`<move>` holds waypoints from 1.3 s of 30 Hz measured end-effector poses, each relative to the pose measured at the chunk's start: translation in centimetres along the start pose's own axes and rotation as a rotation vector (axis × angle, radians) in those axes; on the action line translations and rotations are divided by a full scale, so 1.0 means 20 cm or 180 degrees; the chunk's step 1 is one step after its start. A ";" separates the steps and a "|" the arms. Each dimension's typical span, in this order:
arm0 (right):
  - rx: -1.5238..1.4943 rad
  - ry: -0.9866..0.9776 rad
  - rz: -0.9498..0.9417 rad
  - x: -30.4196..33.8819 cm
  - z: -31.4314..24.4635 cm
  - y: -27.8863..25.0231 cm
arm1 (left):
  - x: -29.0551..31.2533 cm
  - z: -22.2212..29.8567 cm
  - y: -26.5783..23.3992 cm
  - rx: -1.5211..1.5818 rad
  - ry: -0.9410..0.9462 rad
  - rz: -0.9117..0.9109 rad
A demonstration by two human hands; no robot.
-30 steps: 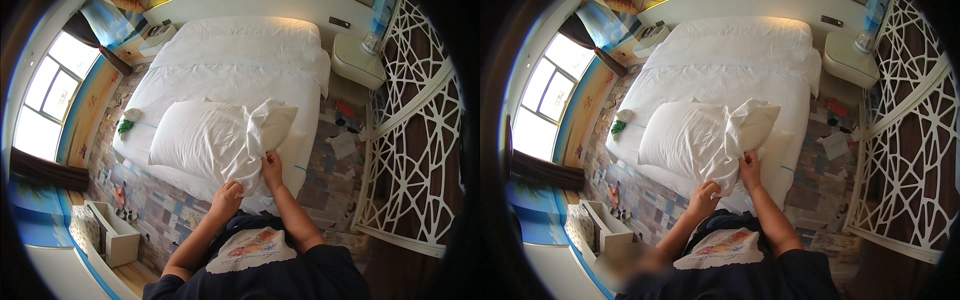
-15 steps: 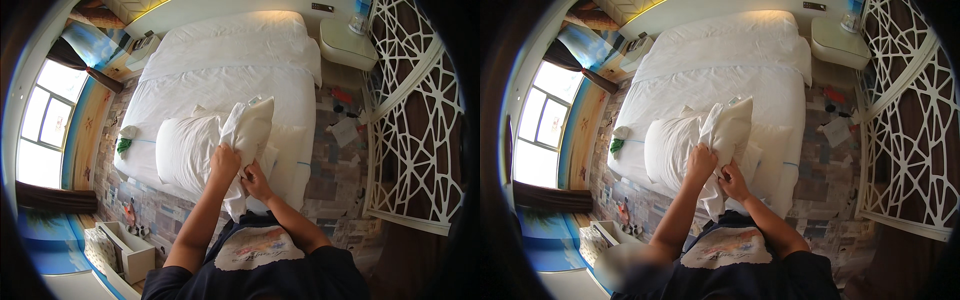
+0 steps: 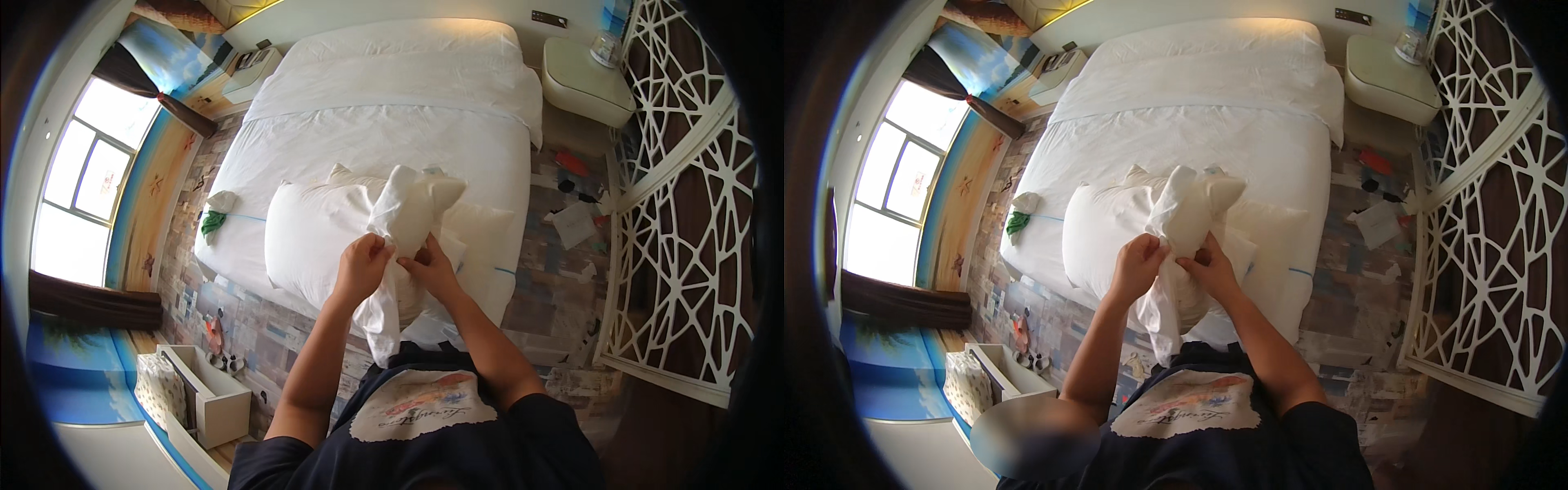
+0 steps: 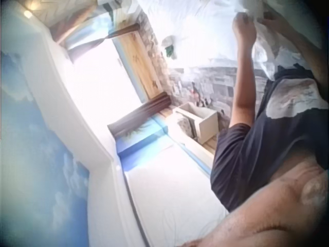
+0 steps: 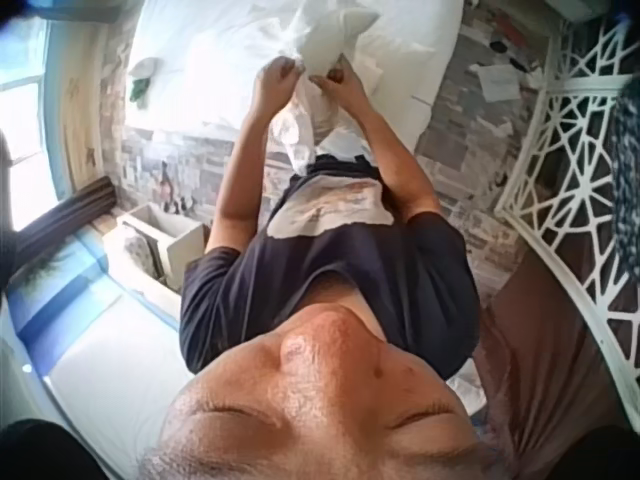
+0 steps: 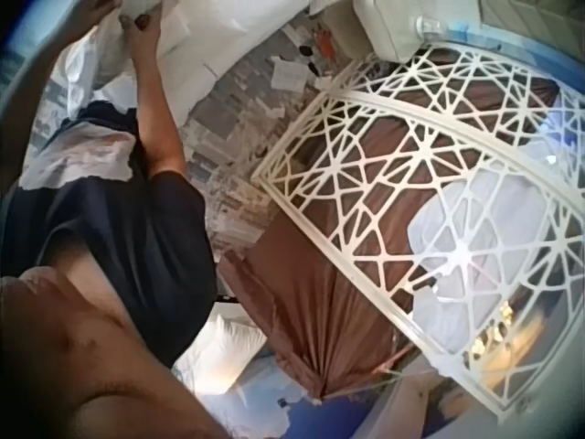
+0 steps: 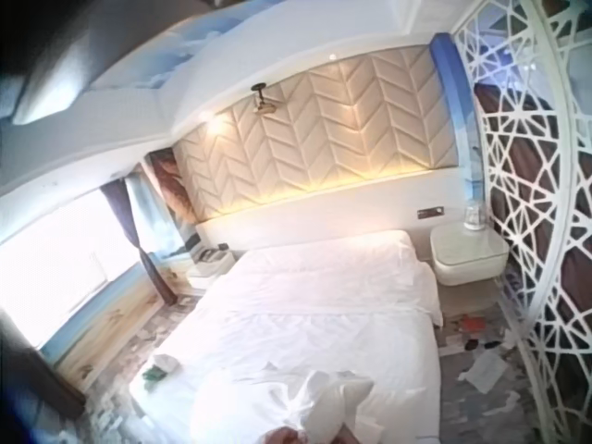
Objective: The person places a white pillow on a bed and inserts it into a white pillowcase. They repeatedly adjust the case, pull the corners, and smooth the surface until the pillow is fully enclosed and aligned on the bed.
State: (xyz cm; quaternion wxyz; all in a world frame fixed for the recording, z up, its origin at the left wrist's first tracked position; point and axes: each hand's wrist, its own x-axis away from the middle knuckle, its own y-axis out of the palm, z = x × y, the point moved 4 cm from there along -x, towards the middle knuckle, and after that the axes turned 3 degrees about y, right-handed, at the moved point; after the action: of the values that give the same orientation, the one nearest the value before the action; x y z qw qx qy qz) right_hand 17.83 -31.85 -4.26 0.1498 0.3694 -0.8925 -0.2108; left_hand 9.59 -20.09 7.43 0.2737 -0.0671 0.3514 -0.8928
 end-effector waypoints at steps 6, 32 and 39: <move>0.2492 -0.0081 0.0311 -0.06 0.03 -0.01 | 0.10 -0.17 0.11 0.0629 -0.0534 -0.0006; 0.1898 0.0434 0.0485 -0.08 -0.26 -0.18 | 0.05 -0.09 0.26 0.2111 -0.1471 0.0028; 0.2815 -0.1252 0.0281 0.00 -0.23 0.07 | -0.02 -0.23 0.37 0.1678 -0.1249 0.0157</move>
State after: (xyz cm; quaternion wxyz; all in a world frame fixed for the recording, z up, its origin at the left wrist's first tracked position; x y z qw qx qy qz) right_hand 18.96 -32.09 0.47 -0.1843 0.3127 -0.9228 0.1295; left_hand 11.76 -21.59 -0.95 0.3656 -0.1561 0.0503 -0.9162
